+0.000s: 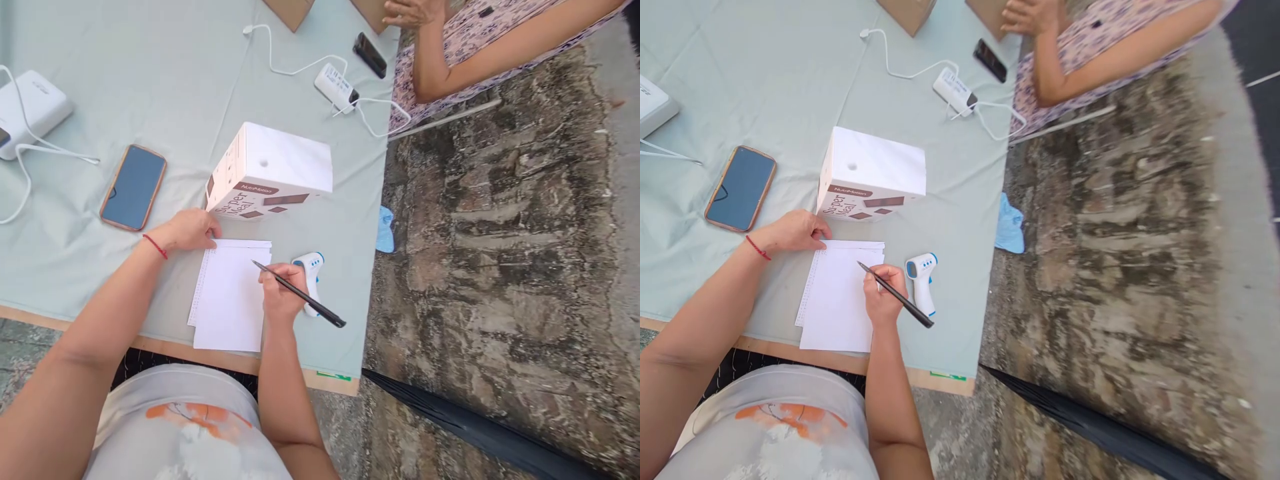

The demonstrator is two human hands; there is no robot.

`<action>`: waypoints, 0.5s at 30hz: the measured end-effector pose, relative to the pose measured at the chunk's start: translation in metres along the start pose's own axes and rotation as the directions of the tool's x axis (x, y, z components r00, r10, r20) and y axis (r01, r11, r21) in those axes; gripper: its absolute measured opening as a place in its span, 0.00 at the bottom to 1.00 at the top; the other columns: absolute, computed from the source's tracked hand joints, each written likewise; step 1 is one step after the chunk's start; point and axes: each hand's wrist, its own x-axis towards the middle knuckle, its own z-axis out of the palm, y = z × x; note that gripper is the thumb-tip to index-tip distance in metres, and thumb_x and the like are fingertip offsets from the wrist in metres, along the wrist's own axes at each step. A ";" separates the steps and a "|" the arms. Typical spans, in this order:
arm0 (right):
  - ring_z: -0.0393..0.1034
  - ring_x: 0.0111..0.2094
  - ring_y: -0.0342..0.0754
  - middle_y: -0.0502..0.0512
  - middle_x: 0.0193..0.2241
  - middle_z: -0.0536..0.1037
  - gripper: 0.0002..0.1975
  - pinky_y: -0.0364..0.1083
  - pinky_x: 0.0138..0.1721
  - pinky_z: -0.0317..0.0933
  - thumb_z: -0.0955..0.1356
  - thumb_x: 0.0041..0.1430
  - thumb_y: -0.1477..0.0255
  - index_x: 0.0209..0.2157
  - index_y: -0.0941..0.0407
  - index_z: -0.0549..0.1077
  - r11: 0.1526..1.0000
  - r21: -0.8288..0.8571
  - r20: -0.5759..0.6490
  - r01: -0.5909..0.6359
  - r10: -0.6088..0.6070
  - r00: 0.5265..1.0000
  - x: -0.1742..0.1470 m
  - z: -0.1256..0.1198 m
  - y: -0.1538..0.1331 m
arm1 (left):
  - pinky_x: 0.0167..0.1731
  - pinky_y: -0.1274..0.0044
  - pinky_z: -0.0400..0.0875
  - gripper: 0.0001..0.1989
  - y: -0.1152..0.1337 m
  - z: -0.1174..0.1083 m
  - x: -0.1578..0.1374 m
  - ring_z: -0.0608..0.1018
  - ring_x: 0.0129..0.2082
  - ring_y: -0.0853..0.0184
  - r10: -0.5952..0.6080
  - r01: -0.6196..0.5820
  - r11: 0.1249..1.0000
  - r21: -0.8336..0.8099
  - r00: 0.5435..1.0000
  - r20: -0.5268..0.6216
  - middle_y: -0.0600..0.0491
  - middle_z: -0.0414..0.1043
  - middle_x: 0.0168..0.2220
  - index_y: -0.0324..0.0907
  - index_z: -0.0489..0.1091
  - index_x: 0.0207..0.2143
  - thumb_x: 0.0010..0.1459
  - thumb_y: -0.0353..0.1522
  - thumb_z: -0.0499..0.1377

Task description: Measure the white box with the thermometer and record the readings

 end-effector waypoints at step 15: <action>0.60 0.23 0.43 0.45 0.20 0.70 0.08 0.45 0.29 0.58 0.68 0.50 0.62 0.26 0.52 0.70 0.983 -0.090 0.149 -0.162 0.174 0.973 -0.019 0.063 0.000 | 0.26 0.76 0.59 0.09 0.006 0.003 0.000 0.76 0.29 0.65 -0.051 0.049 0.997 0.055 0.998 0.034 0.57 0.74 0.25 0.47 0.77 0.33 0.47 0.32 0.61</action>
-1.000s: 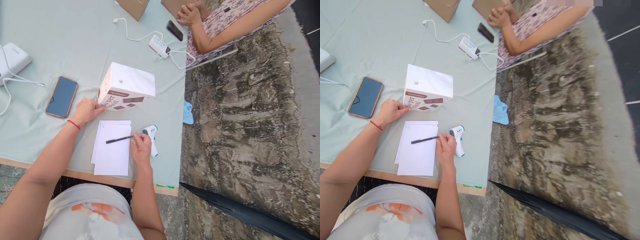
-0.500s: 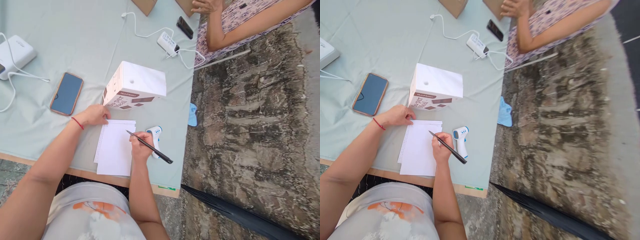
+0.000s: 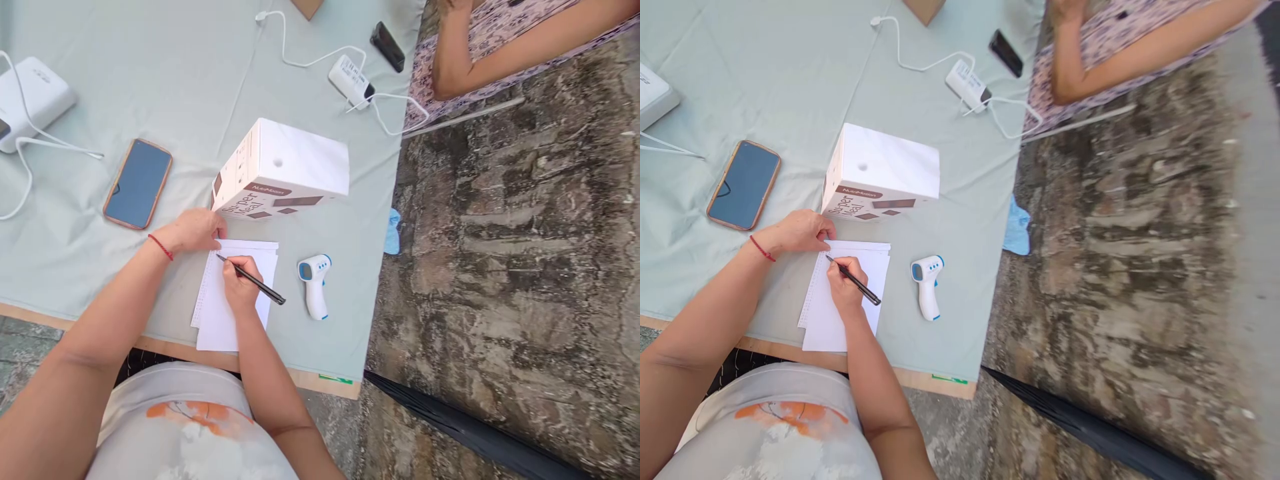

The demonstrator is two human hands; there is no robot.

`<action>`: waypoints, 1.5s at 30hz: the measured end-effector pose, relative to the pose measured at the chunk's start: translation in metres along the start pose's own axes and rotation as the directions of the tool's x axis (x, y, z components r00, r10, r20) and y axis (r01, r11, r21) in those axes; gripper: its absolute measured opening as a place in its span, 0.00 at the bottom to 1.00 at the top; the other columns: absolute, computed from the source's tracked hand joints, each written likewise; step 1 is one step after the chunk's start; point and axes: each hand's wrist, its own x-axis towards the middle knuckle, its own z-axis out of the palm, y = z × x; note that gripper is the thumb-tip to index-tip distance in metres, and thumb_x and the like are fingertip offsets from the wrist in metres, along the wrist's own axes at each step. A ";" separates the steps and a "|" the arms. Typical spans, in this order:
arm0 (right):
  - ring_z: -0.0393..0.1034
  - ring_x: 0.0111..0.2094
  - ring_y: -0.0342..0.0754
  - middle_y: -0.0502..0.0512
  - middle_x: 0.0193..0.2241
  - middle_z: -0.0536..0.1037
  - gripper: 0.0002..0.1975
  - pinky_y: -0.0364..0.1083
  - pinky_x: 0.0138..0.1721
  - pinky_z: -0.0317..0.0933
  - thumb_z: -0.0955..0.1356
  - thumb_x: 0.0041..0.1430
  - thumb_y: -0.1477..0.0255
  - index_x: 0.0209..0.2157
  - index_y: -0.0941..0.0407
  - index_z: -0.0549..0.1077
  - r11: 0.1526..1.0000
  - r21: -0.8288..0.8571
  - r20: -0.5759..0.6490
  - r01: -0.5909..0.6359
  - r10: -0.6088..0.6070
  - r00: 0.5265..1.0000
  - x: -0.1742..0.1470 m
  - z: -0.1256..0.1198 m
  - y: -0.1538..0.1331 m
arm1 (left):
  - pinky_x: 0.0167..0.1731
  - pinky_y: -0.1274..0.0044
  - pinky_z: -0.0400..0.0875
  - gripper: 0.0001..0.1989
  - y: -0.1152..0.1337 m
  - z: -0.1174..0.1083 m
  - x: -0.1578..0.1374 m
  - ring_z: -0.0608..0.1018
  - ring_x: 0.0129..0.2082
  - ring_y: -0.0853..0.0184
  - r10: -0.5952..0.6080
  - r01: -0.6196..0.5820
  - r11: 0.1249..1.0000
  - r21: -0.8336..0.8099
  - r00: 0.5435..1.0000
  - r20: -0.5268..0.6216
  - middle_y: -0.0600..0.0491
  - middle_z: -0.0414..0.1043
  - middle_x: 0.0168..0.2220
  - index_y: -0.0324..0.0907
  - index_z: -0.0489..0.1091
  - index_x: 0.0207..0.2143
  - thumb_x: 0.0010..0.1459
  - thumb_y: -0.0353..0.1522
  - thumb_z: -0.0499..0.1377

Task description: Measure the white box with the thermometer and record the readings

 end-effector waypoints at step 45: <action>0.60 0.22 0.42 0.44 0.20 0.69 0.07 0.43 0.27 0.58 0.65 0.53 0.66 0.25 0.53 0.69 0.994 -0.073 -0.024 0.084 -0.086 0.996 0.000 0.000 0.006 | 0.27 0.77 0.60 0.14 0.008 -0.009 -0.002 0.78 0.33 0.65 -0.055 0.048 0.996 0.074 0.994 0.090 0.56 0.78 0.31 0.45 0.78 0.41 0.52 0.32 0.60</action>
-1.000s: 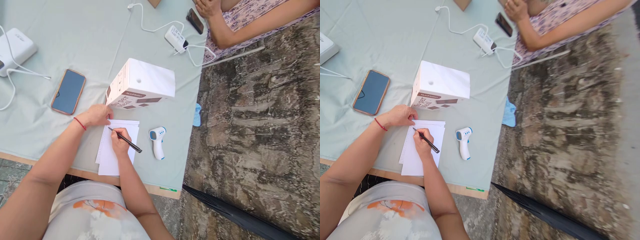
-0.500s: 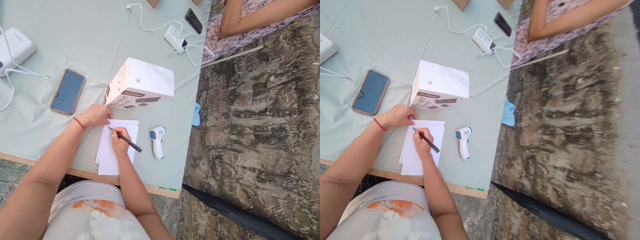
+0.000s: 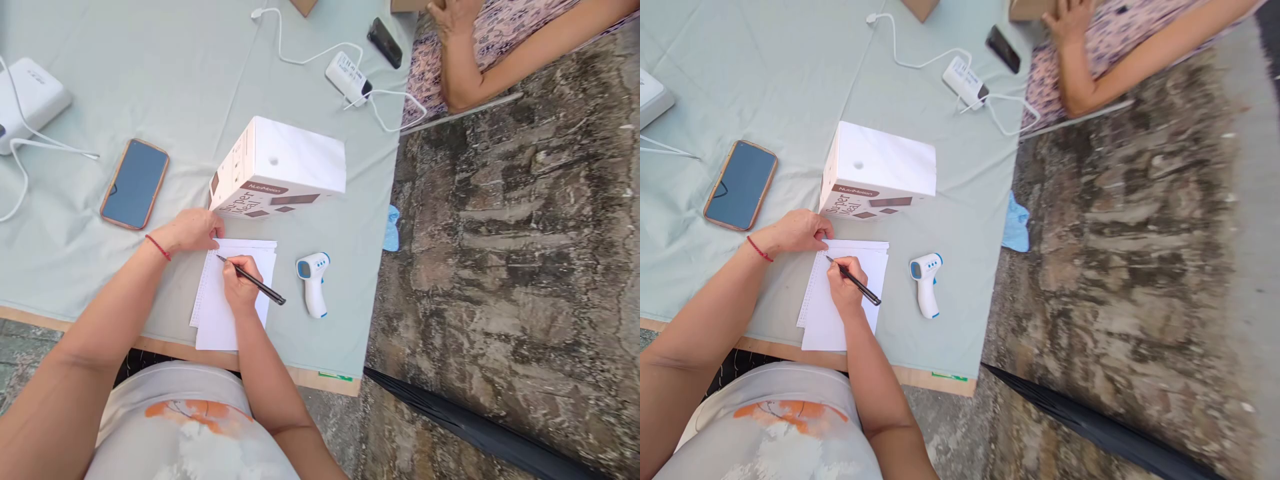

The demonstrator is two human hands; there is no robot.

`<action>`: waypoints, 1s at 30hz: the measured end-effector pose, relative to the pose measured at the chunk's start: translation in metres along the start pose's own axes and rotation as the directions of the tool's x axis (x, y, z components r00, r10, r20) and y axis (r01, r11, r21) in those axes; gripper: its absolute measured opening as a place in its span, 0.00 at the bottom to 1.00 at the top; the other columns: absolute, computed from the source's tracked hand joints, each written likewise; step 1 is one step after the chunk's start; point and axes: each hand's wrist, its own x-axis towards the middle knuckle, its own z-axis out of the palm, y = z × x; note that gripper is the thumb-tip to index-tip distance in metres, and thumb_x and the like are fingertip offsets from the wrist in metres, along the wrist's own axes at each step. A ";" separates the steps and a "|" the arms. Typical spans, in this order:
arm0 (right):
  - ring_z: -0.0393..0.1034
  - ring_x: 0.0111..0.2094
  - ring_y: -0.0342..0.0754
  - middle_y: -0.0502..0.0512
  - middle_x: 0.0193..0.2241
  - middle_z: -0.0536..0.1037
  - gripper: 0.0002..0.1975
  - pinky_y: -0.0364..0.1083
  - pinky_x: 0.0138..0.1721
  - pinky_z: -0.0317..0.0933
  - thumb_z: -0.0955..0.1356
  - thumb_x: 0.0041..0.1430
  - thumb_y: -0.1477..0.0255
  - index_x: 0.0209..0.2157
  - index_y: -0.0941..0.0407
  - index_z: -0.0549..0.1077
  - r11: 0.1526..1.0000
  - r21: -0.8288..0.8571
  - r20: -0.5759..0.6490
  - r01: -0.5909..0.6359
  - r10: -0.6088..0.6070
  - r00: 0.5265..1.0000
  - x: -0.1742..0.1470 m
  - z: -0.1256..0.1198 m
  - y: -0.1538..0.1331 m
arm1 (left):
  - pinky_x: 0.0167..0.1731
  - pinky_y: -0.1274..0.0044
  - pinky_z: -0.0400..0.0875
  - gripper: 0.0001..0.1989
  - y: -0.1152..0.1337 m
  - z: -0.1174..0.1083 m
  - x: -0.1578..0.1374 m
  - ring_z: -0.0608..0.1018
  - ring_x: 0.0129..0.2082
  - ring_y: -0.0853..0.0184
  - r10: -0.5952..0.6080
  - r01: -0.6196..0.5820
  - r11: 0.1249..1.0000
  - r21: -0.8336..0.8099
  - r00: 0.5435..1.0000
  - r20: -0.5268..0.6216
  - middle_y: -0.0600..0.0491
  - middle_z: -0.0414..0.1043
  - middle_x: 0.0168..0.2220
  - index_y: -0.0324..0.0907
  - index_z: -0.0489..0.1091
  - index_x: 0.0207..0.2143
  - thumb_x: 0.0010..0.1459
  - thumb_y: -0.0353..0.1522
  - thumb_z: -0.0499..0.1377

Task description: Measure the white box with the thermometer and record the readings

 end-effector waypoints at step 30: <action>0.59 0.21 0.42 0.43 0.19 0.67 0.07 0.43 0.26 0.58 0.64 0.52 0.66 0.24 0.53 0.67 1.000 -0.013 0.004 0.018 -0.018 1.000 0.002 0.001 -0.004 | 0.27 0.77 0.60 0.13 -0.001 0.001 0.000 0.78 0.31 0.66 0.002 -0.002 1.000 -0.010 1.000 -0.015 0.57 0.77 0.28 0.46 0.78 0.39 0.50 0.33 0.60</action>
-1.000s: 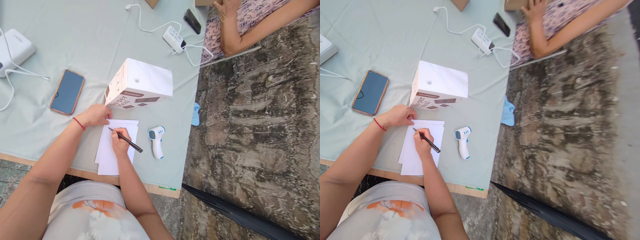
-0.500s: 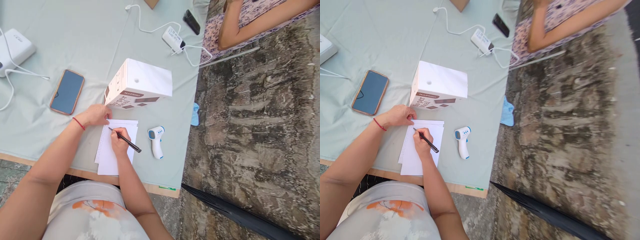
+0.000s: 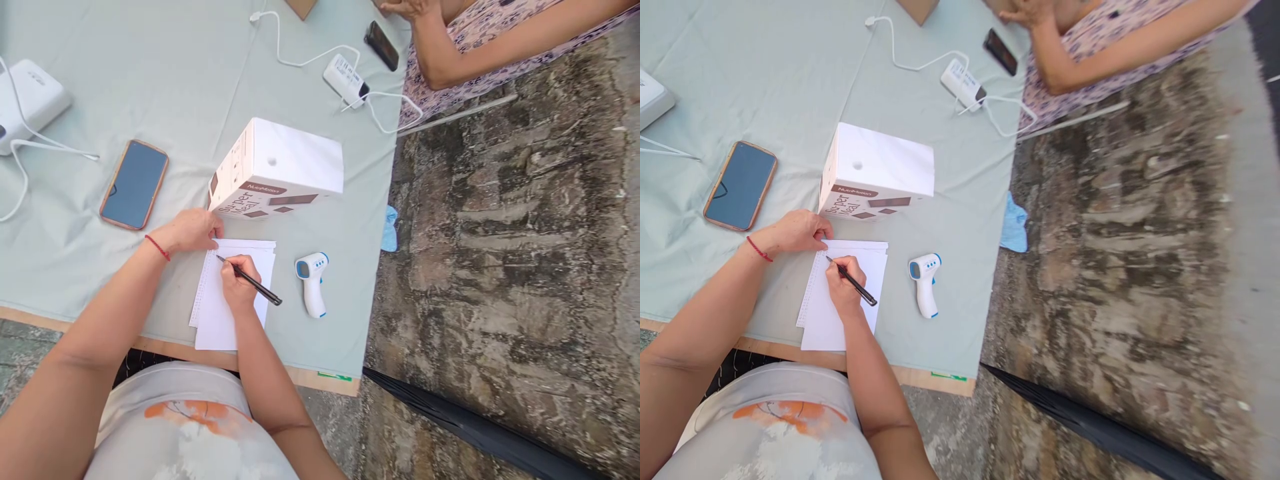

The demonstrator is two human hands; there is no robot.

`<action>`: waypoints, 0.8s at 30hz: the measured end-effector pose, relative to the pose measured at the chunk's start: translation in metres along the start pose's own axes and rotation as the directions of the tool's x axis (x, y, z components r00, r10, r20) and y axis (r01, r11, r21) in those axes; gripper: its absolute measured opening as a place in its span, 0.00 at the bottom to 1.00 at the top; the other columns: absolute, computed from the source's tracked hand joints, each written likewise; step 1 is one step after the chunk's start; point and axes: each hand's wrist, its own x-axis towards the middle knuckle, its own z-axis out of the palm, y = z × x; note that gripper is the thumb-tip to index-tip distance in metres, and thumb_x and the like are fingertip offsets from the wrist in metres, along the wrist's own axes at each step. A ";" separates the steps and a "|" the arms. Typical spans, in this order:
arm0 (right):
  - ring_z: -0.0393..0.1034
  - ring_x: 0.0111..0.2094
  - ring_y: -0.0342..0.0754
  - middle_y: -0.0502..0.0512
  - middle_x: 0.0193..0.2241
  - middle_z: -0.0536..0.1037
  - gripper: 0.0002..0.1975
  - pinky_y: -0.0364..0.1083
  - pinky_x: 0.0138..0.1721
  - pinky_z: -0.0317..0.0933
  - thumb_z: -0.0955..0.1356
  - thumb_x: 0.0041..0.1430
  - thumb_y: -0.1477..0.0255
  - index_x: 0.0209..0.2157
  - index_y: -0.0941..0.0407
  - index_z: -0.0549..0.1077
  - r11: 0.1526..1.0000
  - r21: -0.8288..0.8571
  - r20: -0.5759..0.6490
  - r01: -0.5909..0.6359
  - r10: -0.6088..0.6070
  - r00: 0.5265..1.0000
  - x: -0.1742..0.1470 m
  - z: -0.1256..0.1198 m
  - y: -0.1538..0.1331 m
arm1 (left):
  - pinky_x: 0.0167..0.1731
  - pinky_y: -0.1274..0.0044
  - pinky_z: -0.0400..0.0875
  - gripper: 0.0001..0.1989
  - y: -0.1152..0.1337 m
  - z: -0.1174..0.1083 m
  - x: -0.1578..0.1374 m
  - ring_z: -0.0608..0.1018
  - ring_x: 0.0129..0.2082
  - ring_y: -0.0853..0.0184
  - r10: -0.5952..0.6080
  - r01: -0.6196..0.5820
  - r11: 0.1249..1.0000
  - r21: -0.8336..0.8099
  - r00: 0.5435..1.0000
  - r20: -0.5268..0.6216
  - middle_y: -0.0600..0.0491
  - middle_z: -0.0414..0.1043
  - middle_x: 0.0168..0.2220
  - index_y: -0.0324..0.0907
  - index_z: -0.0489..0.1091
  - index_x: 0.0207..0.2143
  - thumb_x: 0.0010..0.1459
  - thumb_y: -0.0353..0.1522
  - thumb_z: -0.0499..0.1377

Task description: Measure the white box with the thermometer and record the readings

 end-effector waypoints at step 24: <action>0.62 0.23 0.43 0.46 0.22 0.69 0.08 0.44 0.27 0.60 0.65 0.55 0.65 0.26 0.53 0.68 1.000 0.025 -0.080 0.006 -0.004 0.997 -0.004 -0.003 -0.001 | 0.27 0.77 0.61 0.13 -0.002 0.001 0.001 0.78 0.32 0.65 0.006 -0.006 1.000 -0.008 1.000 -0.002 0.56 0.77 0.29 0.46 0.78 0.39 0.50 0.34 0.60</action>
